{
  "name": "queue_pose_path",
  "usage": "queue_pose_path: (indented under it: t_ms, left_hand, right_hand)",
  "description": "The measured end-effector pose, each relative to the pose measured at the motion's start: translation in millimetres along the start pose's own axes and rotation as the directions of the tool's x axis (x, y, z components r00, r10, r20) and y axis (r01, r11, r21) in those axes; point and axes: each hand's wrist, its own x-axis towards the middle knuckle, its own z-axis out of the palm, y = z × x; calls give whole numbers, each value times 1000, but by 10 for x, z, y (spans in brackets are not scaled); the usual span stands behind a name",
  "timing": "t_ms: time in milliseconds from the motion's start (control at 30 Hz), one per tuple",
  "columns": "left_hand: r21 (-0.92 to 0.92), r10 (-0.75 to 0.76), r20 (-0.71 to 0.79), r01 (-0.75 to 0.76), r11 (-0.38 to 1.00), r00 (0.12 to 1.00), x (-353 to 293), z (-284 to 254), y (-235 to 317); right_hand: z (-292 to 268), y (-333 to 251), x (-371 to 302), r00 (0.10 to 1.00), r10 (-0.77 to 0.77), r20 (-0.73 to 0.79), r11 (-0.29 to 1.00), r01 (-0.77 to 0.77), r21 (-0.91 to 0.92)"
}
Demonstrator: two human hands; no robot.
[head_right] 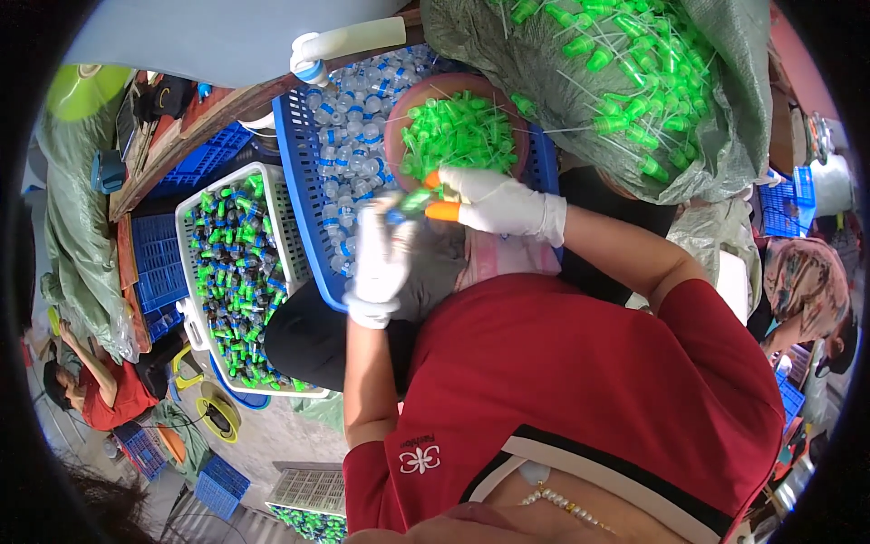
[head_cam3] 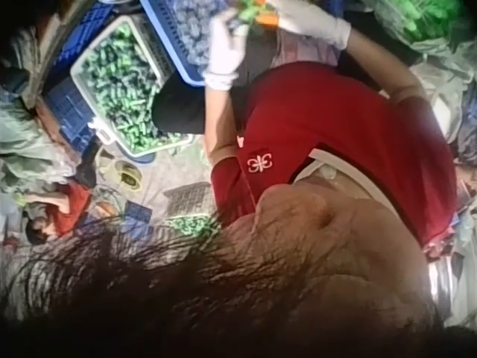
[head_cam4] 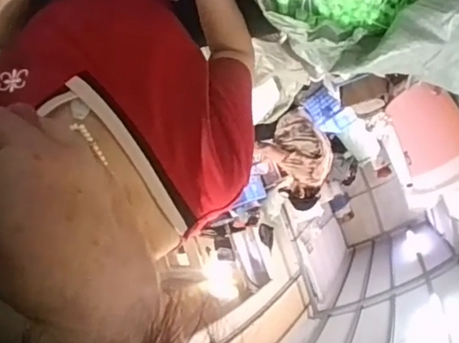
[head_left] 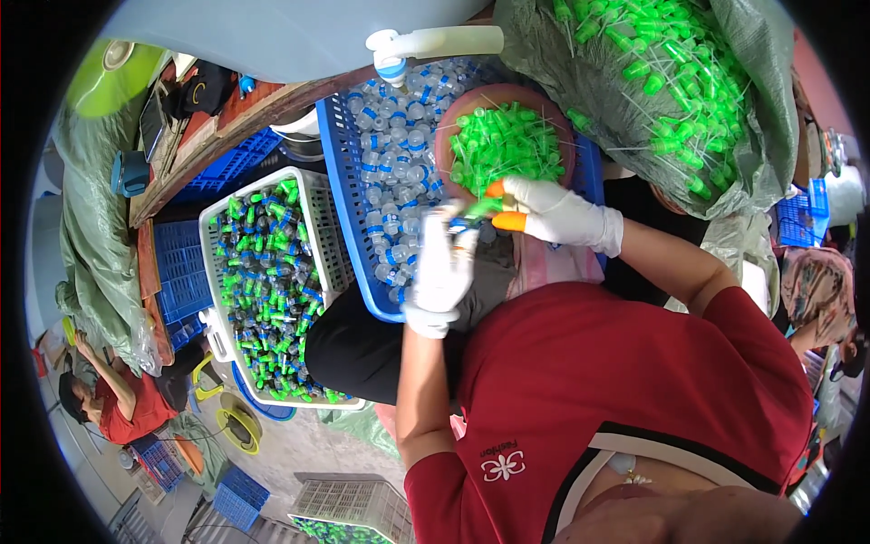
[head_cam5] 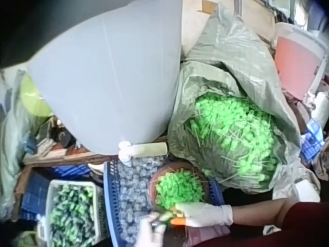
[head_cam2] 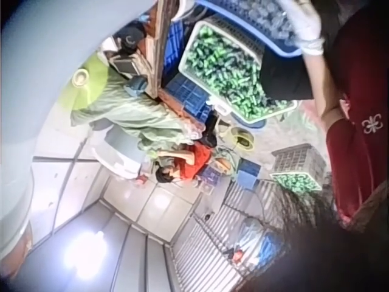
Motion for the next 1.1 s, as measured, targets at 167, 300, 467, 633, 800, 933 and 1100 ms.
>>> queue_pose_path:
  t_ms: [167,300,467,633,800,933,1100]
  left_hand:
    - [690,-37,-504,429,583,863,-167,-1136,-366]
    - [805,106,-455,357,474,884,-23,-997,-316]
    - [703,11,-146,96,704,989,437,-181,-754]
    - [828,-165,-78,156,539,983,745,266,-1328]
    - [887,-337,-50,197,418,940,822,273,-1403]
    - [257,-189,-215,243,935,958,754,63,-1381]
    - [-524,-148,-365,-71,849,919,1087,-41,-418]
  right_hand:
    - [-436,127,95,924,-303,-234,644,18,-765]
    - [-499,387,255,948,-251,-197,446,-67,-892]
    - [-385,437,388,940,-288,-181,369,-66,-927]
    - [-448,348,384,909,-390,-146,409,29,-912]
    - [-474,23,302,872,-473,-124,469,130,-873]
    - [-367,-142,224,824,-400,-401,763,57,-644]
    - [-443,-555,289,632,-661,-404,664,242,-707]
